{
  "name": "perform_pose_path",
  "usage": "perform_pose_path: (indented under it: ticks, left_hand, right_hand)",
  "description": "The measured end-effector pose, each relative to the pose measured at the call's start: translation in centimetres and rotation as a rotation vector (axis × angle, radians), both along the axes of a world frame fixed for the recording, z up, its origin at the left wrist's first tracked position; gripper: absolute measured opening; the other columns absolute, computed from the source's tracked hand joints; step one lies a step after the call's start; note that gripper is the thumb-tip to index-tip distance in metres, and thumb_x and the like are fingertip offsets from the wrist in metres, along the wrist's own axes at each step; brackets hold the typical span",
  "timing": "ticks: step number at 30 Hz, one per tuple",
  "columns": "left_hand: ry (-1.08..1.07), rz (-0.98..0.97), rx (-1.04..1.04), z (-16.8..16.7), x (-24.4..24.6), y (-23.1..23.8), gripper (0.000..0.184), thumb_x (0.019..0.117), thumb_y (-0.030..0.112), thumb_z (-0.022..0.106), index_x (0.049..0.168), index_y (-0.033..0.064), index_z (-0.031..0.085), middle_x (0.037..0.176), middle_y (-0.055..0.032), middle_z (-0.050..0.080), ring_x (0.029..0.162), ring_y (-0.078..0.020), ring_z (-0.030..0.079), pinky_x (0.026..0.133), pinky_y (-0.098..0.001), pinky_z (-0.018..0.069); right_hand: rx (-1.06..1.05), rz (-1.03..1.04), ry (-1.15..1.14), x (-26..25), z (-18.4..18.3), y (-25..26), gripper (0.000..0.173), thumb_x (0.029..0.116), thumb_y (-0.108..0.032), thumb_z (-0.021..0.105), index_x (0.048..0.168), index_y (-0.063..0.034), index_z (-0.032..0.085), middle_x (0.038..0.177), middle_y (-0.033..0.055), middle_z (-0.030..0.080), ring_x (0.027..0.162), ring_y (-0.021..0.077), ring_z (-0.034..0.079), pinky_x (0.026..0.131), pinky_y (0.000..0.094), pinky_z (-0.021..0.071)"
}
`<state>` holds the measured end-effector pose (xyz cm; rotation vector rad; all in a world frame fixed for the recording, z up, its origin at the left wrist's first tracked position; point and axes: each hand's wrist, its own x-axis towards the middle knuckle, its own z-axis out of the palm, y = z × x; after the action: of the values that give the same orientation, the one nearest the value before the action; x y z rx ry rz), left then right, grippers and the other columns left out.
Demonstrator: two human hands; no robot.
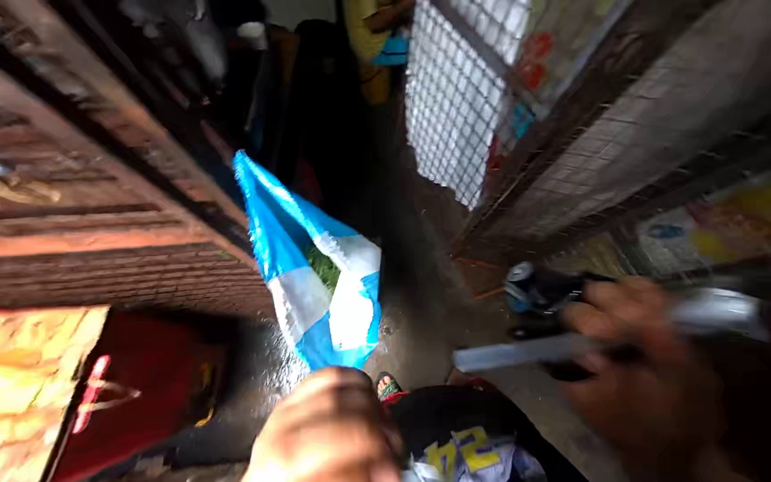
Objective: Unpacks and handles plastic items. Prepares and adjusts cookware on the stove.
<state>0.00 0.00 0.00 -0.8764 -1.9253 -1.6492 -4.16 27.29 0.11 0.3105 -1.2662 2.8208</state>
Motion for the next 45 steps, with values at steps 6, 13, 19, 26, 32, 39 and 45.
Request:
perform_pose_path:
  ticks: [6,13,19,26,32,39,45]
  left_hand:
    - [-0.131,0.541,0.099,-4.0,-4.2,0.8,0.017,0.1058,0.019,0.055,0.114,0.0119,0.068,0.104,0.0041,0.067,0.075,-0.0022,0.064,0.063,-0.0186,0.0562]
    - [-0.379,0.636,-0.382,-5.0,-4.8,0.3,0.08,0.0937,0.042,0.068,0.154,-0.0022,0.039,0.157,-0.0266,0.036,0.141,-0.0349,0.045,0.107,-0.0448,0.0495]
    - [-0.498,-0.119,-0.237,-1.4,-3.3,3.2,0.05,0.107,0.025,0.051,0.148,-0.0021,0.044,0.103,-0.0028,0.071,0.082,-0.0088,0.068,0.072,-0.0271,0.0607]
    - [-0.473,-0.045,-0.221,-2.4,-2.2,3.1,0.035,0.1055,0.018,0.051,0.138,0.0048,0.045,0.087,0.0011,0.063,0.072,-0.0095,0.061,0.064,-0.026,0.0548]
    - [-0.618,-0.161,0.067,-2.6,-1.4,2.8,0.018,0.1083,0.009,0.037,0.117,0.0034,0.051,0.108,-0.0095,0.073,0.06,-0.0123,0.065,0.05,-0.0248,0.0547]
    - [-0.464,-0.093,-0.135,-3.7,-1.4,3.8,0.034,0.1086,0.008,0.04,0.13,0.0069,0.067,0.117,-0.0023,0.074,0.078,-0.0083,0.07,0.067,-0.0234,0.0597]
    - [-0.364,-0.058,-0.131,-4.3,-1.4,4.7,0.036,0.1061,0.016,0.056,0.14,0.0071,0.062,0.125,-0.0061,0.069,0.08,-0.0101,0.07,0.069,-0.0263,0.0621]
  right_hand:
    - [-0.131,-0.043,-0.065,-1.6,-2.0,0.0,0.009,0.0977,-0.012,0.067,0.105,-0.008,0.072,0.097,0.0108,0.075,0.082,0.0184,0.075,0.074,0.0316,0.0646]
    - [0.012,0.0,-0.152,-1.9,-0.5,-0.6,0.008,0.0979,0.0,0.06,0.102,-0.0044,0.066,0.094,0.0147,0.074,0.079,0.0206,0.074,0.073,0.033,0.0641]
    - [0.165,0.316,-0.19,-2.3,0.0,-2.3,0.048,0.111,-0.042,0.036,0.123,-0.0005,0.058,0.105,0.0171,0.074,0.093,0.0254,0.075,0.081,0.0385,0.0636]
    - [0.18,-0.001,-0.214,-2.5,1.0,-3.8,0.037,0.1135,-0.024,0.031,0.126,-0.0009,0.057,0.103,0.0165,0.07,0.076,0.0216,0.071,0.057,0.031,0.0607]
    - [0.183,-0.142,-0.185,-3.0,1.0,-3.2,0.031,0.1114,-0.019,0.042,0.135,-0.005,0.056,0.1,0.0164,0.069,0.07,0.0208,0.071,0.058,0.0309,0.0615]
    - [0.246,0.006,-0.187,-1.5,0.4,-2.7,0.03,0.1115,-0.017,0.04,0.135,-0.0023,0.053,0.106,0.0208,0.072,0.078,0.0236,0.074,0.06,0.0308,0.0622]
    - [0.226,0.104,-0.196,-1.1,0.4,-2.1,0.024,0.11,-0.01,0.042,0.129,0.0008,0.052,0.112,0.0227,0.071,0.088,0.028,0.076,0.073,0.0368,0.0649]
